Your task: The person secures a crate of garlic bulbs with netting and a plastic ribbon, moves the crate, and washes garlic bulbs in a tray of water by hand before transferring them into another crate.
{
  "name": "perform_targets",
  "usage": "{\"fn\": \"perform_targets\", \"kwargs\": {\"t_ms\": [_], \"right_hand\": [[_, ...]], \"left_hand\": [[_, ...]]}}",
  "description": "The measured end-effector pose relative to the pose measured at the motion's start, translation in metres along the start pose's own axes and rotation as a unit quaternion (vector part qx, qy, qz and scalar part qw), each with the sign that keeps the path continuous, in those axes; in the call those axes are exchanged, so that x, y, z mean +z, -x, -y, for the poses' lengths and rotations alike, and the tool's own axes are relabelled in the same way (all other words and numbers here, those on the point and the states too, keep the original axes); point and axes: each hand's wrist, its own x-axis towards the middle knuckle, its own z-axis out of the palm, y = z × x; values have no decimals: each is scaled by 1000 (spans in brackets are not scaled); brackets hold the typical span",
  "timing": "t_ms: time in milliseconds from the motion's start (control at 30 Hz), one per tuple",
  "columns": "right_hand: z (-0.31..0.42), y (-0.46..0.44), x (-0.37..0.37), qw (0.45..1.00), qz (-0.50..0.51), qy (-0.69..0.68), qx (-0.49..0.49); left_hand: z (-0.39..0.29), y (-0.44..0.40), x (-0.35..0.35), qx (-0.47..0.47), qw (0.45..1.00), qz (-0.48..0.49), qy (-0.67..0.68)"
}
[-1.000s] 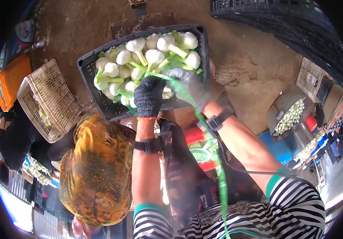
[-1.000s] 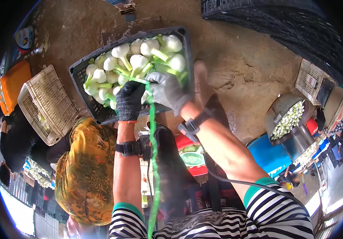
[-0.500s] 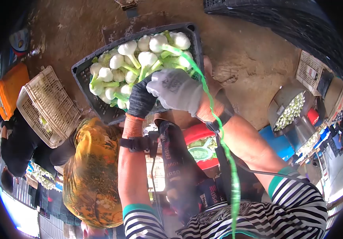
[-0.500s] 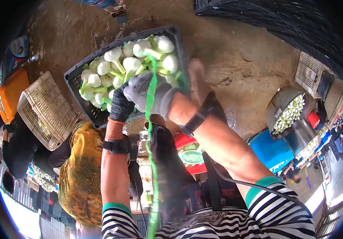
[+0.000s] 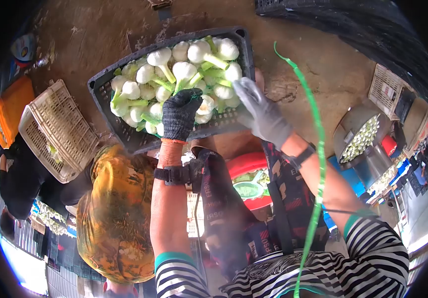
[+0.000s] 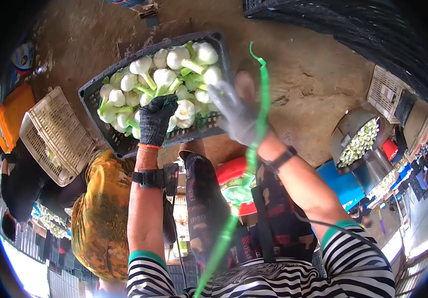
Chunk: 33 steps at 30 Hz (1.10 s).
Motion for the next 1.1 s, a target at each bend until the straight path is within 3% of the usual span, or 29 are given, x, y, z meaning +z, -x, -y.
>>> {"fn": "perform_targets", "kwargs": {"t_ms": [67,233,300,333,433,467,567,633,700,767,833,867,933,1033,1100], "right_hand": [[5,-19,26,992,-115,22,-44],[37,-47,22,978,-161,-130,20],[39,-46,25,956,-122,-245,103],[33,-50,41,921,-68,-335,189],[39,-58,67,938,-109,-309,117],[39,-57,67,952,-124,-276,37],[37,-51,73,966,-91,-241,12],[41,-42,67,977,-78,-196,5],[45,-47,76,979,-129,-155,-5],[41,-49,84,988,-113,-86,-61],[36,-53,88,989,-98,-12,-113],[39,-53,89,981,-79,-176,10],[31,-62,99,893,-44,-444,63],[8,-75,138,895,-45,-432,100],[25,-75,77,994,-11,-100,30]], "left_hand": [[3,1,2,6,1000,-12,26],[3,1,8,13,997,-59,55],[3,-3,9,15,997,-54,46],[7,-6,11,16,997,-66,32],[6,-6,13,27,995,-93,27],[7,-6,18,19,988,-151,20],[-8,-6,22,-17,980,-154,-127],[-11,-7,25,-29,974,-162,-155],[-14,-6,25,-34,969,-160,-185],[-18,3,25,-42,965,-141,-216],[-6,4,17,26,969,-114,-216],[-4,5,13,85,964,-100,-230],[-5,9,20,154,955,-111,-229],[-11,11,32,129,959,-146,-207],[-4,10,38,150,961,-208,-107]]}}
